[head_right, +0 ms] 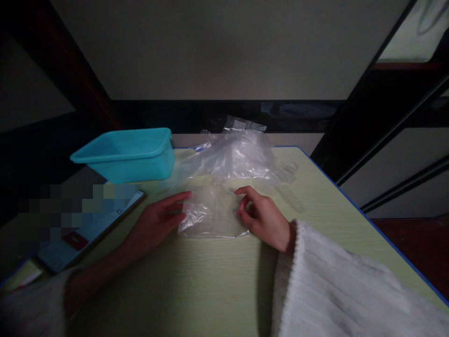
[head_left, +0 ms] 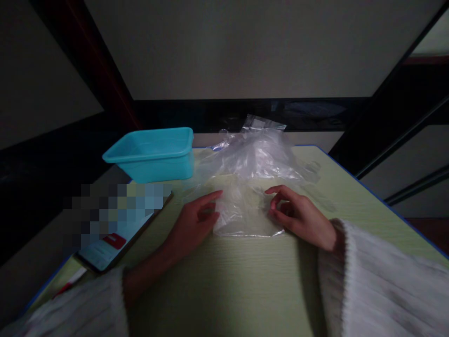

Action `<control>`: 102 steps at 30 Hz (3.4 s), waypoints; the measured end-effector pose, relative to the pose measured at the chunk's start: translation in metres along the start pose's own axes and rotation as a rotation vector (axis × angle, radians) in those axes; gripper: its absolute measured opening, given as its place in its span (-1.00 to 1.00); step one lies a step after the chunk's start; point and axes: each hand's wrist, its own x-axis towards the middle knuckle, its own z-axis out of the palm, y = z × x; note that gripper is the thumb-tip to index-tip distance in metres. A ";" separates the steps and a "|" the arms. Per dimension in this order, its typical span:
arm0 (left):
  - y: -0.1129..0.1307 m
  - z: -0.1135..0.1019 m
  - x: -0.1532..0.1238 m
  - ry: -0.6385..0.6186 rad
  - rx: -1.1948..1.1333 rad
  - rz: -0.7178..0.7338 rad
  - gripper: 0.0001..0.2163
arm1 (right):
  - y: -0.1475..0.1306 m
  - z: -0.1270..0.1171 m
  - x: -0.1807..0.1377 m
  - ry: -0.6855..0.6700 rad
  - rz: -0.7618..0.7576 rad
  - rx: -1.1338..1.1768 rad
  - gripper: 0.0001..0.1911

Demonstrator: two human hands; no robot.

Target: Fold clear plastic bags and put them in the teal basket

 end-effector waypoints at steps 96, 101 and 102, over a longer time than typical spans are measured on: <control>-0.013 0.017 -0.019 -0.262 1.113 0.506 -0.51 | -0.021 0.039 -0.013 -0.315 -0.340 -0.776 -0.42; -0.014 0.018 -0.020 -0.230 1.138 0.480 -0.49 | -0.018 0.040 -0.015 -0.276 -0.354 -0.790 -0.43; -0.014 0.018 -0.020 -0.226 1.145 0.482 -0.49 | -0.018 0.040 -0.015 -0.273 -0.354 -0.795 -0.43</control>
